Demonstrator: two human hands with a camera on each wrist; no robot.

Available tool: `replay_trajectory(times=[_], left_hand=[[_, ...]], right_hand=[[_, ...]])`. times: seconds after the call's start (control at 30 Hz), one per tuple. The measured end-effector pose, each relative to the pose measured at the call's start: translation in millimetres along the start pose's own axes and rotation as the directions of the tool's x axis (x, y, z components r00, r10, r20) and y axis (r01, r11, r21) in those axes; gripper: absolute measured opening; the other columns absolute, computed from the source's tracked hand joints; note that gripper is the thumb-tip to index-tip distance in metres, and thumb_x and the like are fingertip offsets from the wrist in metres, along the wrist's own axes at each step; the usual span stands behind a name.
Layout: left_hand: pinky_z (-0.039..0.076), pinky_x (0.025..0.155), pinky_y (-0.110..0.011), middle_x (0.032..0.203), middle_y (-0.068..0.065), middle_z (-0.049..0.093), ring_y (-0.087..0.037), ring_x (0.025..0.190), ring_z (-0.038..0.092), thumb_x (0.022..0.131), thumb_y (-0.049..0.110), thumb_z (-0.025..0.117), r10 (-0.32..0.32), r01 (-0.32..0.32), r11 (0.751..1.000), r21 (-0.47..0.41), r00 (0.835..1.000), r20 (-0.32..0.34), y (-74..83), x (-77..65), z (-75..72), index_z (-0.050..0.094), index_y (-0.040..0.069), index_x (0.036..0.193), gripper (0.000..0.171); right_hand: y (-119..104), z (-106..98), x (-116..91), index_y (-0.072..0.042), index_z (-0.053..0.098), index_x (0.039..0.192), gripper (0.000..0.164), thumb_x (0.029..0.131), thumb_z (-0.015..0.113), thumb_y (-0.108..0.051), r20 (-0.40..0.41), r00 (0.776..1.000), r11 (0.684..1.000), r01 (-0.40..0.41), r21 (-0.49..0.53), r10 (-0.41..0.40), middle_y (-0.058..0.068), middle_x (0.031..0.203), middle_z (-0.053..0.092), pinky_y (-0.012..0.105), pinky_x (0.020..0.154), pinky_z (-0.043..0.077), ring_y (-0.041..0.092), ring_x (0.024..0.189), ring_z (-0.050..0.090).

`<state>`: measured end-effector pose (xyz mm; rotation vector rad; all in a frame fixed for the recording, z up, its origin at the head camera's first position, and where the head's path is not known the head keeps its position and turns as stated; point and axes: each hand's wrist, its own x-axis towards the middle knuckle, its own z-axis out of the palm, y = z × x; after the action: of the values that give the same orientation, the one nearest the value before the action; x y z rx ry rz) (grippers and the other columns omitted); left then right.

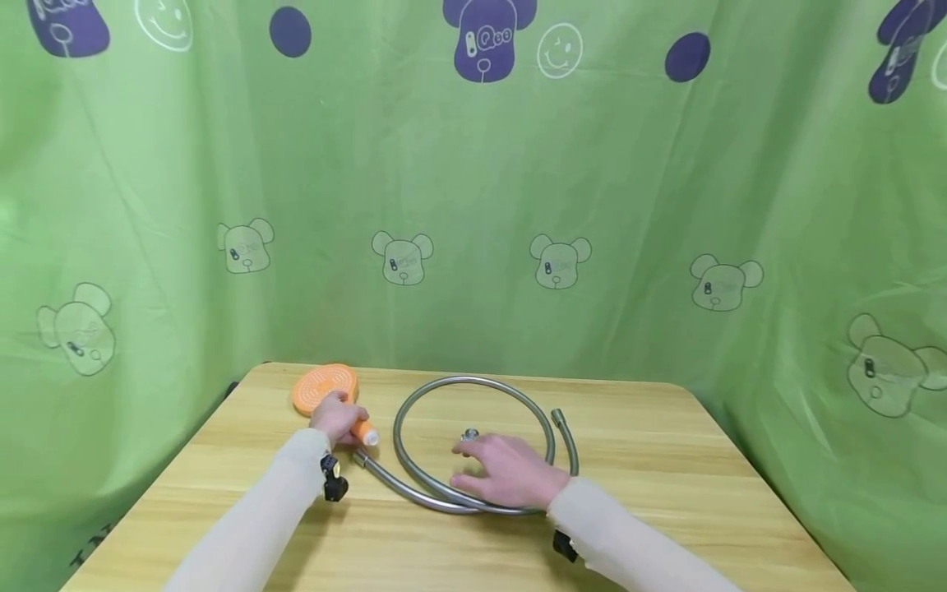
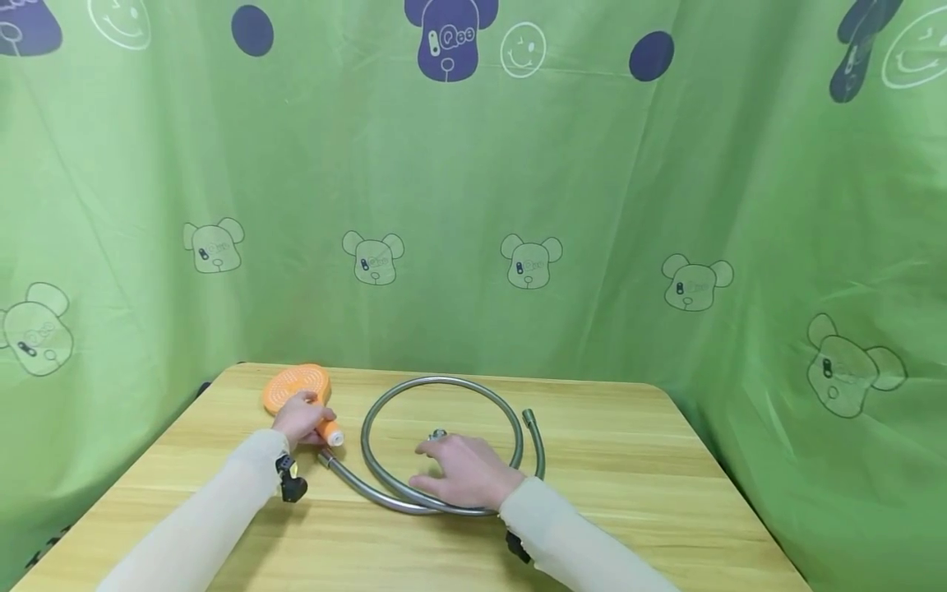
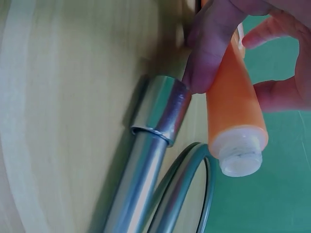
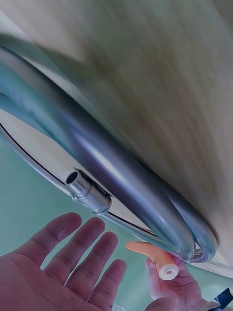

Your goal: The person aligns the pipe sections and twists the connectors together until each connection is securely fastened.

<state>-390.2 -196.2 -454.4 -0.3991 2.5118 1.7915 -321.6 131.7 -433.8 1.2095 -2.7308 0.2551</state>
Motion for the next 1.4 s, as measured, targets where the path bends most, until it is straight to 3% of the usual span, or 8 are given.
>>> replay_trajectory(times=[0.37, 1.07, 1.4], left_hand=[[0.059, 0.058, -0.030, 0.106, -0.022, 0.058, -0.021, 0.071, 0.062, 0.083, 0.007, 0.064, 0.021, -0.021, 0.999, 0.028, 1.000, 0.004, 6.8, -1.8, -3.8, 0.054, -0.004, 0.126, 0.045], [0.060, 0.065, -0.030, 0.116, -0.026, 0.055, -0.023, 0.083, 0.062, 0.090, 0.003, 0.061, 0.008, 0.002, 0.993, -0.116, 0.996, 0.089, 7.9, -5.7, -6.8, 0.043, -0.007, 0.141, 0.055], [0.058, 0.063, -0.028, 0.119, -0.025, 0.055, -0.019, 0.078, 0.061, 0.093, 0.006, 0.061, -0.003, 0.018, 0.994, -0.107, 0.991, 0.136, 5.4, -5.9, -11.0, 0.040, -0.005, 0.146, 0.059]], right_hand=[[-11, 1, 16, -0.019, 0.061, 0.137, 0.062, 0.096, 0.050, -0.064, 0.022, 1.000, 1.000, -0.007, 0.002, 0.007, 0.000, 0.133, 0.066, 0.040, 0.099, 0.054, 0.020, 0.117, 0.065], [-23, 3, 39, -0.018, 0.057, 0.141, 0.066, 0.095, 0.053, -0.064, 0.057, 0.998, 1.000, -0.008, 0.021, 0.006, 0.003, 0.142, 0.060, 0.045, 0.108, 0.048, 0.023, 0.129, 0.057], [-24, 6, 47, -0.019, 0.057, 0.141, 0.065, 0.094, 0.055, -0.064, 0.094, 0.996, 0.998, -0.018, 0.056, 0.012, 0.006, 0.144, 0.058, 0.046, 0.110, 0.046, 0.025, 0.132, 0.055]])
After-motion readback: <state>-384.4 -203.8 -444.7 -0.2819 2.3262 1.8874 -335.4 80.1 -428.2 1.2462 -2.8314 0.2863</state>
